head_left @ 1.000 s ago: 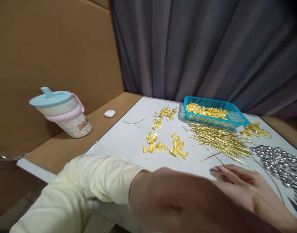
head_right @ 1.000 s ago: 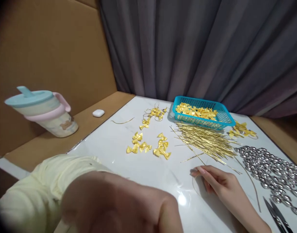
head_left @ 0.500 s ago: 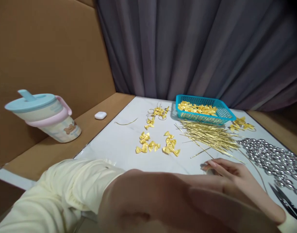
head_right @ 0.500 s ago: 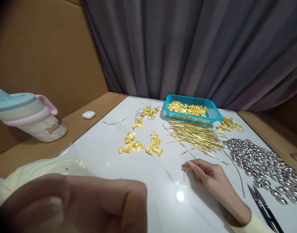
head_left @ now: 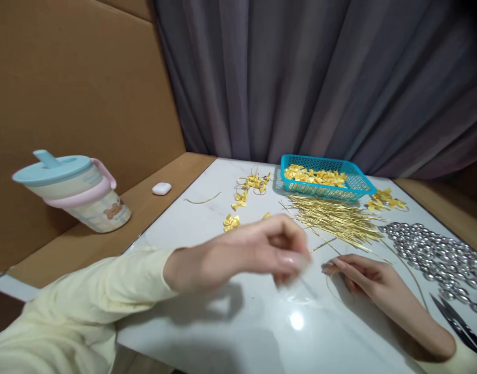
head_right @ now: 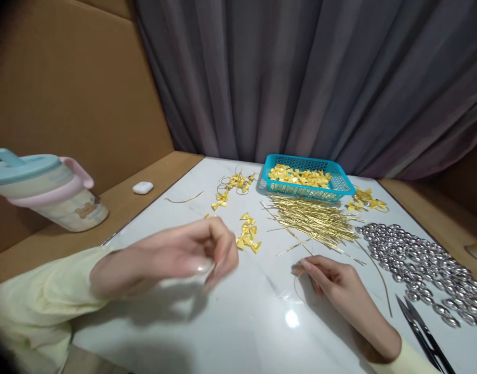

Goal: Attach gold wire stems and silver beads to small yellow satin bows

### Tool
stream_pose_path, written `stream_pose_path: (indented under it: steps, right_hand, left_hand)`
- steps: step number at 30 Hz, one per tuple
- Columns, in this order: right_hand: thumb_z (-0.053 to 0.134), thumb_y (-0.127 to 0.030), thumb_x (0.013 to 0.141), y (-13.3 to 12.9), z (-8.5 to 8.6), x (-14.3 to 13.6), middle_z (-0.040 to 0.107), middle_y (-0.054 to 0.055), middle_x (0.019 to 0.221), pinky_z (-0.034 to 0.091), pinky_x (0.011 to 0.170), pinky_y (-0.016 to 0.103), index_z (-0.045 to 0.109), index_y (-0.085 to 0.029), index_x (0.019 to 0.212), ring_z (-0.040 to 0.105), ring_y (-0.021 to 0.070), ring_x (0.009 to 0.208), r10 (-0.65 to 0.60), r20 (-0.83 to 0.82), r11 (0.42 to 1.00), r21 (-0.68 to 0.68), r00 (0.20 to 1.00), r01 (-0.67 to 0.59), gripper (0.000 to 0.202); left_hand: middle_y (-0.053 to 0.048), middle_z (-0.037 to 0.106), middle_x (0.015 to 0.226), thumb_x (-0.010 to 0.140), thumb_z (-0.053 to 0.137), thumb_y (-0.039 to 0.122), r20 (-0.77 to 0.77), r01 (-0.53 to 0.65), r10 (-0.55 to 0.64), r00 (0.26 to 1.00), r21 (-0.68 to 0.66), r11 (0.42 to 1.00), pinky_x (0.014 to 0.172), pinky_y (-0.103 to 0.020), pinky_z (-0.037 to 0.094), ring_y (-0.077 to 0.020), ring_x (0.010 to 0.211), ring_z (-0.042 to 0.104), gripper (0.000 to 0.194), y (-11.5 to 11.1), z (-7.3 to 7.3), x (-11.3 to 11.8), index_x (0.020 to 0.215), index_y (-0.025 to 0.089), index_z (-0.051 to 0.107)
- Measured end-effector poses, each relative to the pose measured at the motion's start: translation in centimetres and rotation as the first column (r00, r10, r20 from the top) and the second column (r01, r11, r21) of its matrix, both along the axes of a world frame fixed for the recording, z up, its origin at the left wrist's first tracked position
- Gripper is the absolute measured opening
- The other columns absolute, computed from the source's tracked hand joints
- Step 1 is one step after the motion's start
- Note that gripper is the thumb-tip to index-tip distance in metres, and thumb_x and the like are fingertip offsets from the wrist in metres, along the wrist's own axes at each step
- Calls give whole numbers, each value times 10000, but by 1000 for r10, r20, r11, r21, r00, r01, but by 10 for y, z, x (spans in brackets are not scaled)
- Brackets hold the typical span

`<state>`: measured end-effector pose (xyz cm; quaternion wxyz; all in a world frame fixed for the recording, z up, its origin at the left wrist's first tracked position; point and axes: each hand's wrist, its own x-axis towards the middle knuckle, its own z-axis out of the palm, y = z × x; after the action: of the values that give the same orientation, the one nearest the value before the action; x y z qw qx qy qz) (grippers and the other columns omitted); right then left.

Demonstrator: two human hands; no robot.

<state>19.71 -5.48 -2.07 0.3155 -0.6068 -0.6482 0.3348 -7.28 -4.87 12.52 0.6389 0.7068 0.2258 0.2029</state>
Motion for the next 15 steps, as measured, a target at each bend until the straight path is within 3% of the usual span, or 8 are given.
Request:
stream_pose_path:
  steps: [1,3,5,9,13,15]
  right_hand:
    - [503,-500,785,0,1,0,590,22,499,380,453,237,694,-172,804,457,125,427,27,-12,999,-30,1000,-27,380]
    - [484,-497,801,1,1,0,665,54,663,382,472,240,663,-168,817,447,111,441,52,-59,995,-81,997,-57,374]
    - [491,-493,801,1,1,0,684,66,724,374,468,236,623,-166,781,426,100,433,22,-117,995,-96,993,-33,353]
    - [513,-487,788,3,0,0,682,62,677,355,453,228,579,-170,714,425,100,428,-20,-159,996,-91,987,6,333]
    - [540,-494,760,6,-1,-1,688,71,701,371,457,232,621,-163,702,446,104,427,-14,-140,995,-98,990,0,346]
    - [548,-495,748,6,0,-1,660,54,603,361,438,232,646,-159,715,446,111,413,-14,-120,994,-107,993,1,352]
  left_hand:
    - [-10,484,775,851,413,255,-157,-30,54,986,149,988,682,-250,393,-127,717,462,95,12,-6,-8,869,177,465]
    - [-23,497,821,857,420,250,-432,8,214,876,457,890,706,-260,373,-138,743,456,125,36,-22,-26,891,169,508]
    - [-41,486,876,864,400,245,-558,96,335,759,605,791,750,-274,362,-152,783,466,167,53,-38,-45,909,160,536]
    - [-48,450,962,814,490,270,-695,225,285,660,544,808,784,-260,366,-167,855,486,224,66,-60,-69,1016,177,519]
    - [-34,484,926,789,502,230,-710,242,259,655,522,818,712,-223,374,-155,795,499,274,63,-66,-75,1060,190,498]
    - [-12,509,820,787,458,163,-720,264,229,655,502,824,651,-202,366,-137,715,495,271,62,-65,-74,1051,196,514]
